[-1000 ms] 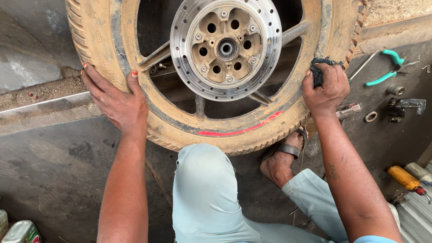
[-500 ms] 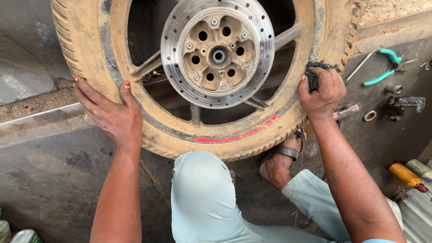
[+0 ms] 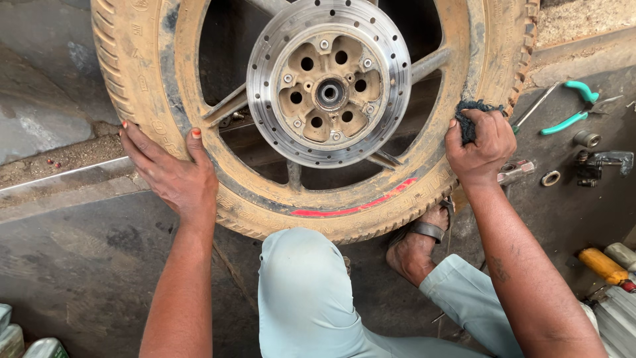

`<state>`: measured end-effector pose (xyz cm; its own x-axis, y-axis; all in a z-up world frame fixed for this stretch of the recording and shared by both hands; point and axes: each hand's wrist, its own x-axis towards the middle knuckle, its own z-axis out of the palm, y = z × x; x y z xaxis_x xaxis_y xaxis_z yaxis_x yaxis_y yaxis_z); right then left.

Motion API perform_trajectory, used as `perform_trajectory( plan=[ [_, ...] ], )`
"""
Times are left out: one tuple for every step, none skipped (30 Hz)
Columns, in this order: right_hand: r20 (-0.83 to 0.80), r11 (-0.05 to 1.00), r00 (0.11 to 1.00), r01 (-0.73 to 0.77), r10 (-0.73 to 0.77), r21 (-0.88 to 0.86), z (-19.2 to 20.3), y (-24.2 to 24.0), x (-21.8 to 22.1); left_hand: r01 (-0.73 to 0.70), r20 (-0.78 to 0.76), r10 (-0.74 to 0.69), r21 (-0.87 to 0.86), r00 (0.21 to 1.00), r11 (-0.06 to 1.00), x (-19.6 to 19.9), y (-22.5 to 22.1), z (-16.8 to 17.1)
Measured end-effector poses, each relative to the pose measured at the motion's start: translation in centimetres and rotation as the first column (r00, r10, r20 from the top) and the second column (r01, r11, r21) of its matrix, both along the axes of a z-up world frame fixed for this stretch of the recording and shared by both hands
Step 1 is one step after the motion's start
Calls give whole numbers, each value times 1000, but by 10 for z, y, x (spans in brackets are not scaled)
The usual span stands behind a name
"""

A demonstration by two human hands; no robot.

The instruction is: The person wipes the central hub of a motorcycle wheel with a cloth and then uses a hammer and a metal punch to strike the assembly components.

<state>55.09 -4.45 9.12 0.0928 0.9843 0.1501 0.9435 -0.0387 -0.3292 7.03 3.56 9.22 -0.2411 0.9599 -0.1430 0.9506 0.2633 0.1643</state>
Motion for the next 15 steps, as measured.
perform_trajectory(
  plan=[
    [2,1000,1000,11,-11,-6,-1,0,0,0,-10,0,-11,1000,1000,-1,0,0],
    [4,1000,1000,18,-18,-14,-2,0,0,-4,-6,4,-9,1000,1000,-1,-1,0],
    [6,999,1000,26,-26,-23,-2,-1,0,-8,-1,8,-8,1000,1000,-1,-2,0],
    [13,1000,1000,24,-24,-18,-3,-1,0,-13,3,13,-3,1000,1000,-1,-1,-1],
    [20,1000,1000,22,-21,-13,-4,-1,0,-26,1,26,-13,1000,1000,0,0,-1],
    [24,1000,1000,17,-17,-9,-4,0,0,-41,-4,41,-24,999,999,0,0,-1],
    [30,1000,1000,8,-8,1,-3,-1,0,-57,-9,56,-35,998,998,0,1,-1],
    [32,1000,999,-5,5,10,-3,-1,-1,-51,-5,51,-25,999,998,0,1,0],
    [34,1000,999,-18,17,20,-3,-1,-1,-46,-1,46,-15,999,999,-1,2,1],
    [25,999,999,-26,25,28,-4,-1,-1,-42,2,42,-7,999,999,-1,1,2],
    [16,999,999,-34,34,36,-5,-1,0,-46,-2,46,3,999,999,-1,1,3],
    [9,998,999,-41,41,44,-7,-1,0,-48,-5,48,12,999,999,1,2,3],
    [12,998,999,-43,42,44,-7,-2,0,-51,-8,51,22,999,998,1,2,4],
    [18,998,999,-44,43,45,-8,-3,0,-50,11,50,27,999,998,2,2,6],
    [23,998,999,-45,44,46,-8,-3,0,-50,30,49,31,998,998,2,2,8]
  ],
)
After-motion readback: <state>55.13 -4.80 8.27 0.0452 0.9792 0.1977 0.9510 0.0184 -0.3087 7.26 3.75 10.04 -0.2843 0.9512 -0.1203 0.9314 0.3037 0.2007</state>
